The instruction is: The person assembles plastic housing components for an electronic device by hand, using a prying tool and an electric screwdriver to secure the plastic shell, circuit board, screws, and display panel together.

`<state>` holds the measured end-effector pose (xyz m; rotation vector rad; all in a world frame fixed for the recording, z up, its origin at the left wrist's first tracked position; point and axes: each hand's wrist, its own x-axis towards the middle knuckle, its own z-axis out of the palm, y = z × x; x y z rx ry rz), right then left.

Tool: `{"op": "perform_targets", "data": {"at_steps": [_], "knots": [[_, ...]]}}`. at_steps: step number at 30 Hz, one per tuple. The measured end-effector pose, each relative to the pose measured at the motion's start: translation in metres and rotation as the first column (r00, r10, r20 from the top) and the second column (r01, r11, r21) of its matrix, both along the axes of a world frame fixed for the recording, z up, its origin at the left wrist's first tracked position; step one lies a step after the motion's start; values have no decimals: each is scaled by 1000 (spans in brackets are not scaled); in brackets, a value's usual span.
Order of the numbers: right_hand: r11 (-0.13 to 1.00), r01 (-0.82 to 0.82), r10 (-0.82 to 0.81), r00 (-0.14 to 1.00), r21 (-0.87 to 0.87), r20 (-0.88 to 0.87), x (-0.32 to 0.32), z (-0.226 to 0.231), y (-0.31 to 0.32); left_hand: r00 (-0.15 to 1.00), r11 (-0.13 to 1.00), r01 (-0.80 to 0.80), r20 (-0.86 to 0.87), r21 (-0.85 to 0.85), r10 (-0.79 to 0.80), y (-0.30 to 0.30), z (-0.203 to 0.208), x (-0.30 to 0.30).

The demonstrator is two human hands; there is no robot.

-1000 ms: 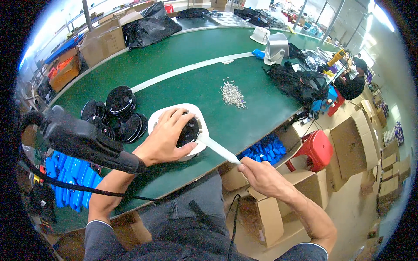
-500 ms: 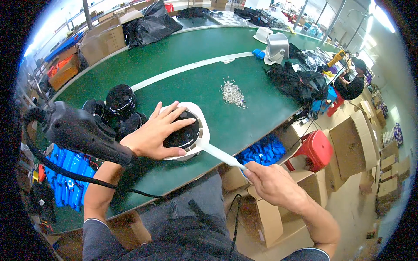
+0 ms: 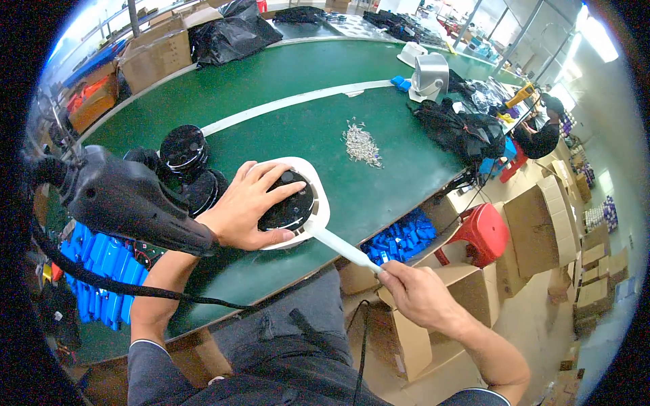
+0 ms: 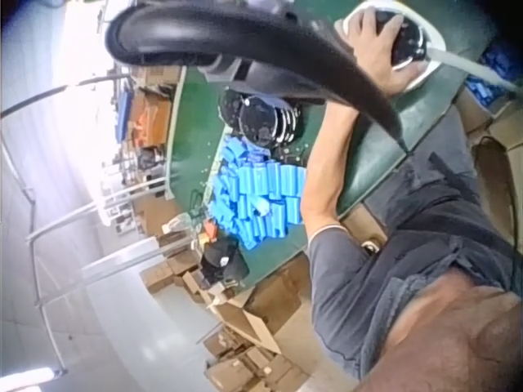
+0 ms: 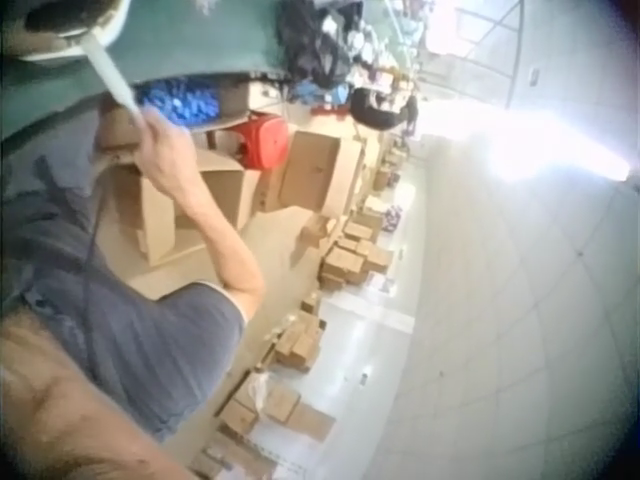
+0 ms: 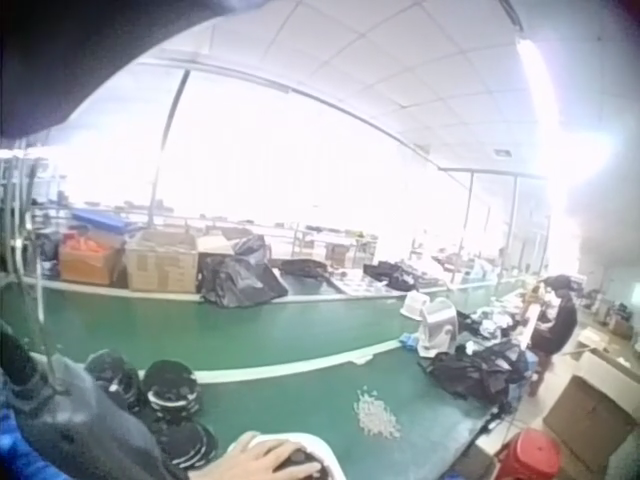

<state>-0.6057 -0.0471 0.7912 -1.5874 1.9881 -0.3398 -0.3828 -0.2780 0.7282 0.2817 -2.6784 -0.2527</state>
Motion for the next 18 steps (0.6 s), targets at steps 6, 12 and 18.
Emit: {"op": "perform_targets", "data": {"at_steps": [6, 12, 18], "knots": [[988, -12, 0, 997, -152, -79, 4, -10, 2, 1000, 1000, -15, 0, 10, 15, 4, 2, 0], [995, -10, -9, 985, -103, -175, -3, 11, -3, 998, 998, -55, -27, 37, 56, 14, -3, -2], [997, -29, 16, 985, -76, -173, -3, 12, -1, 997, 997, -77, -32, 23, 77, 16, -1, 1]]}}
